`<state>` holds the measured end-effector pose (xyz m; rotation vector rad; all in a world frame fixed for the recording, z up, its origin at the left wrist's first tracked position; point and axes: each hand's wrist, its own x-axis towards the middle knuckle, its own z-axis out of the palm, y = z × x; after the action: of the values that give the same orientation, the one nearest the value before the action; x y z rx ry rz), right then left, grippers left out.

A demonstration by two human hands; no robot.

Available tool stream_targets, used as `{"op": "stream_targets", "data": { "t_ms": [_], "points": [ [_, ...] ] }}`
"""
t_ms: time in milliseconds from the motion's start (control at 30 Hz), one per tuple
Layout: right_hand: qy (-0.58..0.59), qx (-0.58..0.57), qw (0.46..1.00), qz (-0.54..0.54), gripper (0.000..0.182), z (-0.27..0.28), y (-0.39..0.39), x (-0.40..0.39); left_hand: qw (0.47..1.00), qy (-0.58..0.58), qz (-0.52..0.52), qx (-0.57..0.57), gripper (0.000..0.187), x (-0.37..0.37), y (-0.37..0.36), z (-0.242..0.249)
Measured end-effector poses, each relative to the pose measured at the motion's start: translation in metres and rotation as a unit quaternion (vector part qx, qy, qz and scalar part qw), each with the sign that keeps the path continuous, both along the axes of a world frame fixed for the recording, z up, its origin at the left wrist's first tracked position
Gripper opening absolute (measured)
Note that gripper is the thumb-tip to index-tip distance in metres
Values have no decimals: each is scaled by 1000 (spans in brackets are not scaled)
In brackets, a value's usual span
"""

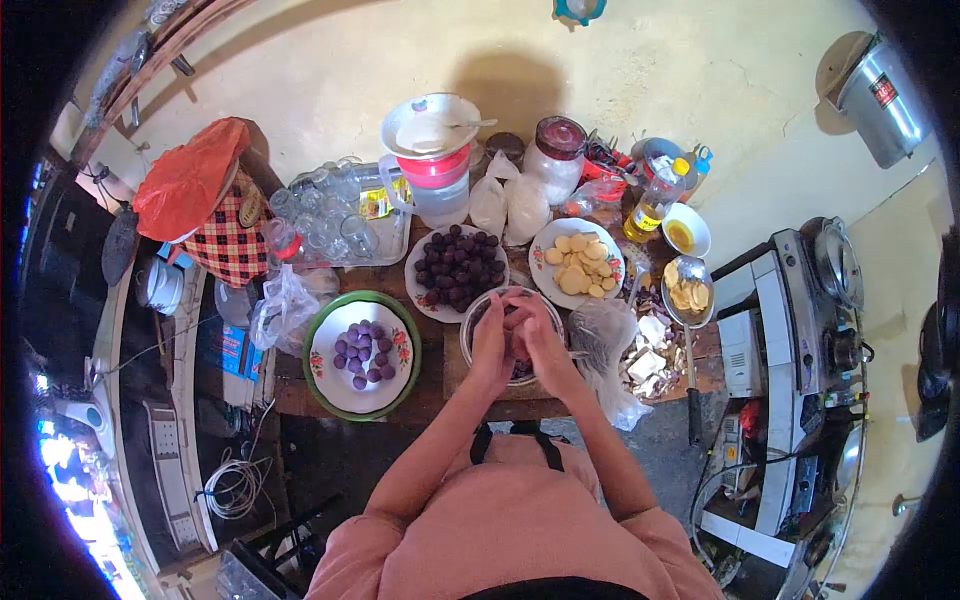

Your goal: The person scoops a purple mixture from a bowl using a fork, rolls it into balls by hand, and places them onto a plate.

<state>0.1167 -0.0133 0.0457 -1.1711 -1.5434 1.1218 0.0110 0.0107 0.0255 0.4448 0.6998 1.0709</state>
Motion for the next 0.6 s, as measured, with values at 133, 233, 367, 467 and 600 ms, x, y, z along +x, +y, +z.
{"op": "stream_targets", "data": {
  "t_ms": [133,233,367,467,600],
  "points": [
    [234,-198,946,104,82,2,2,25,994,-96,45,-36,54,0,6,1],
    [342,-290,879,161,90,7,-8,28,989,-131,51,-49,54,-1,10,2],
    [291,-336,879,170,93,-2,-15,16,981,-179,40,-59,53,6,9,1],
    [216,-310,913,157,85,0,-15,24,982,-174,51,-55,54,6,9,-4],
    [-114,-127,980,105,64,-20,-19,22,980,-174,65,-77,52,7,9,-5]
  ]
}}
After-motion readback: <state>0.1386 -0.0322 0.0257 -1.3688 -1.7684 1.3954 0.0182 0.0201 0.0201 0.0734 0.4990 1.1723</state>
